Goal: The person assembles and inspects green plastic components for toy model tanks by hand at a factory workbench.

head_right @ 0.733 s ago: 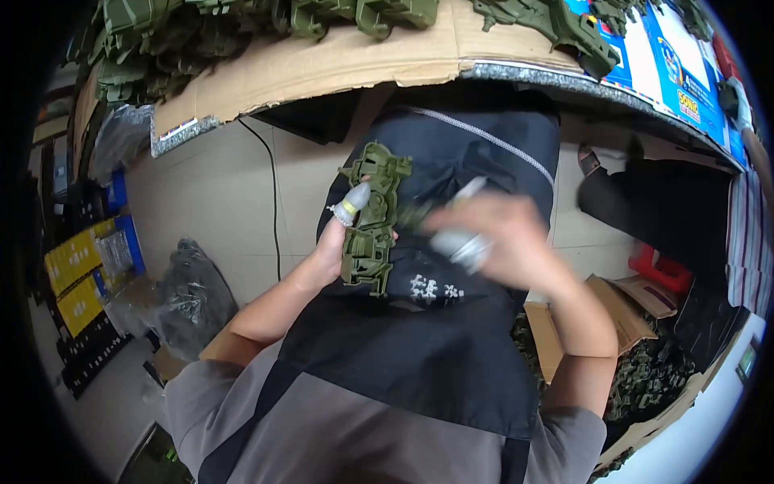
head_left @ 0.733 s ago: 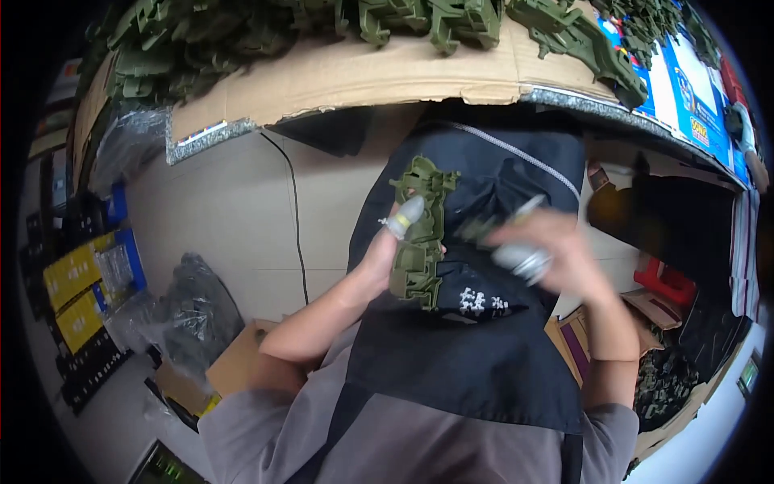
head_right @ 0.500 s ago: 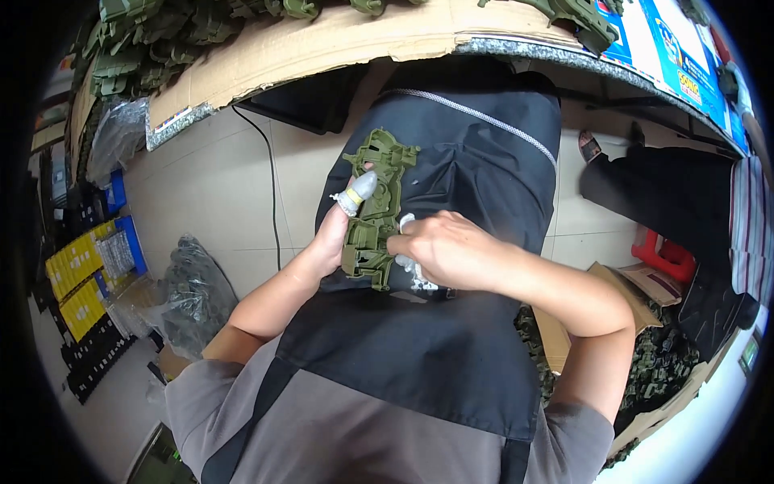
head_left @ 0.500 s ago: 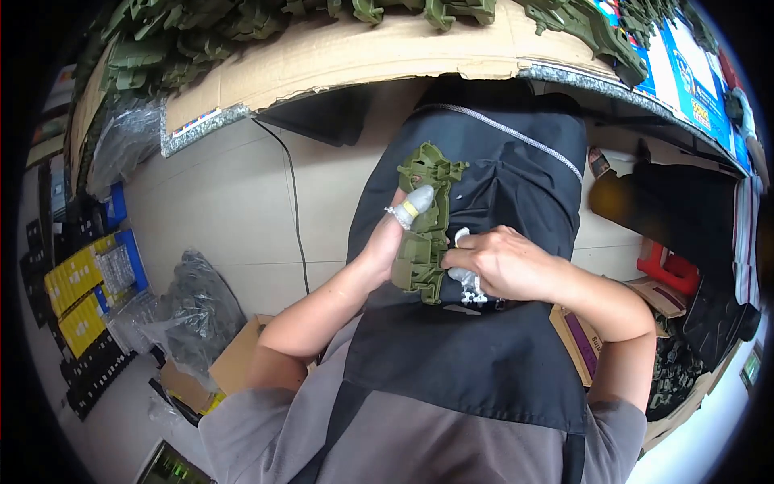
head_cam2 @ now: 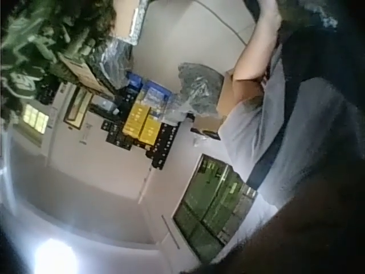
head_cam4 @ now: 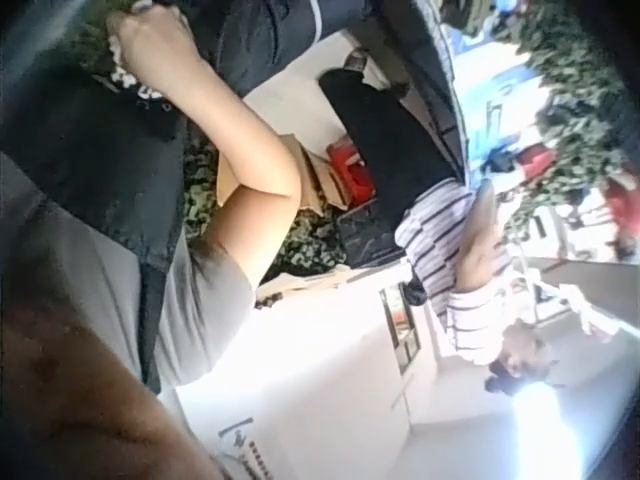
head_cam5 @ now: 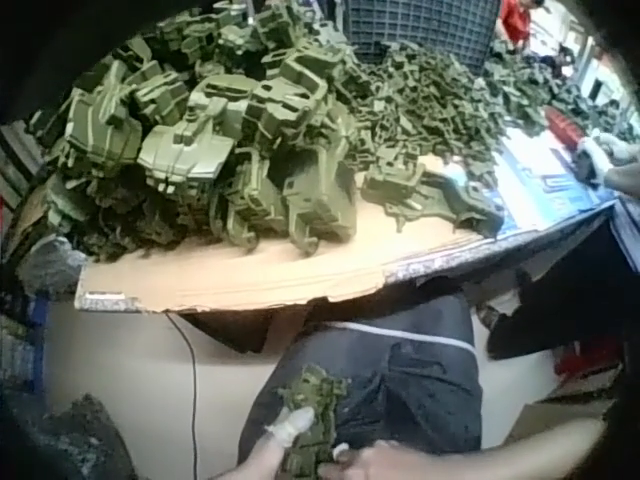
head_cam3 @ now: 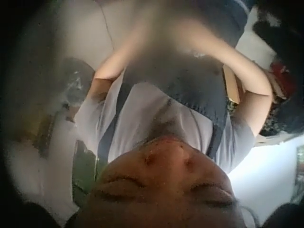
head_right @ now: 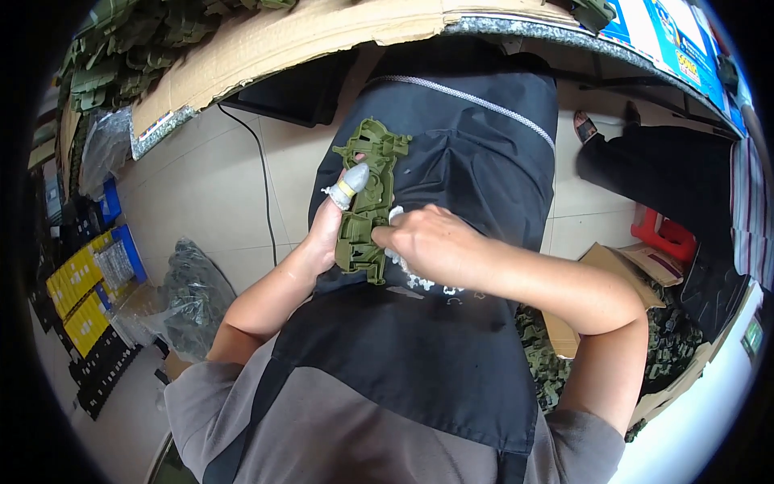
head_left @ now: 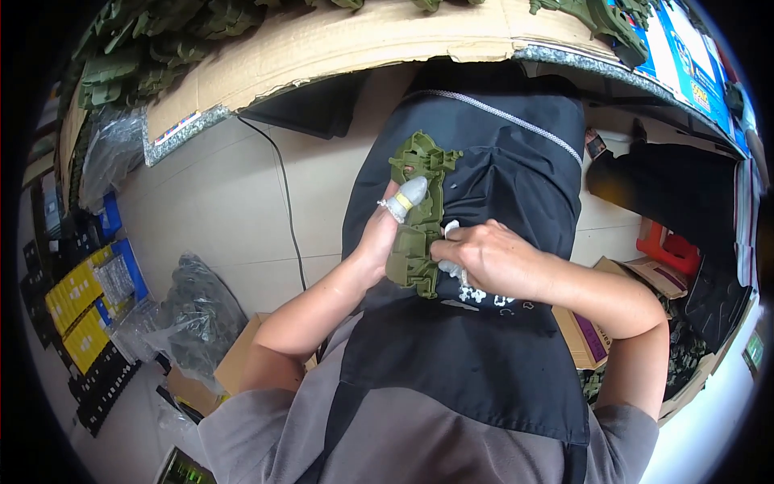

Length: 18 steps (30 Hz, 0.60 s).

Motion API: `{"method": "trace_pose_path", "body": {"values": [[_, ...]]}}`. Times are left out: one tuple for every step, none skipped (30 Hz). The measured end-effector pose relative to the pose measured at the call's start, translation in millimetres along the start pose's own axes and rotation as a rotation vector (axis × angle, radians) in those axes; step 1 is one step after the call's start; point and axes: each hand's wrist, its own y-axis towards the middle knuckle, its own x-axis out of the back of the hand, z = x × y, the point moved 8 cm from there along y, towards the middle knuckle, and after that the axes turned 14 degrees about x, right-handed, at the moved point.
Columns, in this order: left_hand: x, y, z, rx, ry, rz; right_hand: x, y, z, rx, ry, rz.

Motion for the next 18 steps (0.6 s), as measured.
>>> {"method": "trace_pose_path", "body": {"values": [[-1,0,-1,-0.008,0.01,-0.012,-1,2,-1,0.029,0.025,0.023],[-1,0,-2,-0.007,0.014,-0.008,0,3,-1,0.056,0.044,0.043],[0,2,0,0.013,0.019,-0.017,0,3,-2,0.052,0.038,0.04],[1,3,1,0.032,0.025,-0.024,-4,4,-2,0.067,0.072,0.04],[-2,1,-1,0.023,0.04,0.001,-6,5,-5,0.075,0.089,0.036],[-2,1,-4,-0.03,0.018,-0.011,-8,6,-12,0.101,0.105,-0.004],[-1,0,-7,-0.084,-0.005,-0.019,-11,4,-14,0.076,0.097,0.012],[0,3,-6,-0.059,0.002,0.007,-6,3,-14,0.049,0.085,0.024],[3,3,-5,-0.077,-0.003,0.061,-2,4,-13,0.051,0.114,0.106],[5,2,-8,-0.094,-0.008,0.113,23,-1,-7,0.088,0.071,0.062],[9,-4,-14,-0.126,-0.034,0.184,55,-2,2,0.144,0.037,0.026],[14,-11,-18,-0.156,-0.064,0.249,104,-7,6,0.23,-0.08,-0.245],[9,-24,-29,-0.241,-0.088,0.339,161,-26,6,0.062,-0.218,-0.48],[4,-39,-44,-0.374,-0.007,0.332,201,-53,-2,0.064,-0.637,-0.681],[0,-45,-53,-0.423,0.064,0.337,226,-68,-23,-0.13,-0.708,-0.679],[-1,-51,-62,-0.476,0.133,0.329,246,-80,-45,-0.314,-0.763,-0.673],[-6,-52,-71,-0.494,0.146,0.331,255,-93,-70,-0.254,-0.703,-0.648],[-15,-53,-75,-0.48,0.106,0.379,256,-100,-92,-0.186,-0.64,-0.618]]}}
